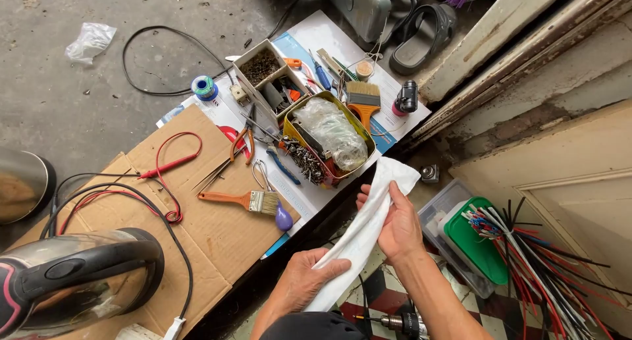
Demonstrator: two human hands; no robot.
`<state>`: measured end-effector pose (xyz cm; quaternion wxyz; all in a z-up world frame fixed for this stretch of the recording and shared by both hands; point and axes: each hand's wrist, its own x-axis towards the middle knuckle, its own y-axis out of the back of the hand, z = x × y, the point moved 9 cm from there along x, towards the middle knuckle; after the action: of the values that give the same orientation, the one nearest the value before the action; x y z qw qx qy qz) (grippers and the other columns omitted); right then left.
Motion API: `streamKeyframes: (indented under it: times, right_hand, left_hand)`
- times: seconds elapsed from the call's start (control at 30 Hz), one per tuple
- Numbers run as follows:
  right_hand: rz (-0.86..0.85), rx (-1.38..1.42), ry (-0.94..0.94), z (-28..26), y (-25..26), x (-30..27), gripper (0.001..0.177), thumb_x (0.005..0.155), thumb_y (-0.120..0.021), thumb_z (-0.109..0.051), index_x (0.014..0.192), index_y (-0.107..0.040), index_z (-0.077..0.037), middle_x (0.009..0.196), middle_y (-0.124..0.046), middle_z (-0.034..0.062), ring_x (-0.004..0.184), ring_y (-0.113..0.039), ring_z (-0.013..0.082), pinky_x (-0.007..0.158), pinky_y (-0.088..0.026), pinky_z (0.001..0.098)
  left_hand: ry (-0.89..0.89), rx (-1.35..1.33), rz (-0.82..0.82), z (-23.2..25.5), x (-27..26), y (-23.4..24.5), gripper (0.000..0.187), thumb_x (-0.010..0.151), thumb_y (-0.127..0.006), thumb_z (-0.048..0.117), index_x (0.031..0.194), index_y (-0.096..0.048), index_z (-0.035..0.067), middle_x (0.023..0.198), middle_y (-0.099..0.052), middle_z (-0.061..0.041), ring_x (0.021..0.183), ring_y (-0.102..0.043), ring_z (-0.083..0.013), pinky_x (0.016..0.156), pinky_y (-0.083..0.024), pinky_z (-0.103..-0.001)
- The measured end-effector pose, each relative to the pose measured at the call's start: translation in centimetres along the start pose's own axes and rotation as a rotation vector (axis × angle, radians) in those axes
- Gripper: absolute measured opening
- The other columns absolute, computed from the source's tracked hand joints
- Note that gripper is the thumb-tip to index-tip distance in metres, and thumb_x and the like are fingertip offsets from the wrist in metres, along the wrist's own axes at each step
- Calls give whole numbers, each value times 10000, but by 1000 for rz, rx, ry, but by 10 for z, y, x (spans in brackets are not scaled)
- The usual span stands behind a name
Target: Wiping an electric kettle and its power base with a tissue in a repair setting.
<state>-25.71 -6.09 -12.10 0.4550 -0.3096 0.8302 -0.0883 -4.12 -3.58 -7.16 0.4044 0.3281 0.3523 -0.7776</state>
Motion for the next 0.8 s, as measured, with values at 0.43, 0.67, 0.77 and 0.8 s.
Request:
streamKeyframes:
  times: [0.43,0.67,0.77,0.8]
  right_hand:
    - [164,-139,303,6,41,24,211,1122,-621,-259,1093,-586,-53,647,-622,130,374,-367,112,354,-176,264]
    - [183,-290,273,5,23,9,252,1162,-541,-224,1280,-706,-75,625,-575,92,371,-309,90,360,-183,256]
    - [186,-303,274,3,17,3,314,1161,-520,-224,1388,-699,-104,617,-560,86,369,-297,80,362,-178,255]
    - [194,-315,263,2,16,0,397,1161,-503,-227,1498,-688,-129,615,-556,81,369,-297,74,361,-184,253]
  left_hand:
    - [-65,476,-73,0,-11,-22,354,1068,-741,389,817,-688,145,715,-463,38,645,-378,-122,649,-288,-303]
    - [-111,619,-48,-26,22,-8,395,1082,-768,429,809,-686,155,713,-433,27,647,-360,-141,639,-292,-315]
    - [-146,648,-63,-28,26,-7,375,1099,-748,431,843,-723,158,720,-455,31,654,-384,-139,648,-317,-307]
    - [-150,656,-76,-27,26,-8,370,1112,-735,434,865,-748,159,720,-482,37,651,-413,-129,652,-336,-295]
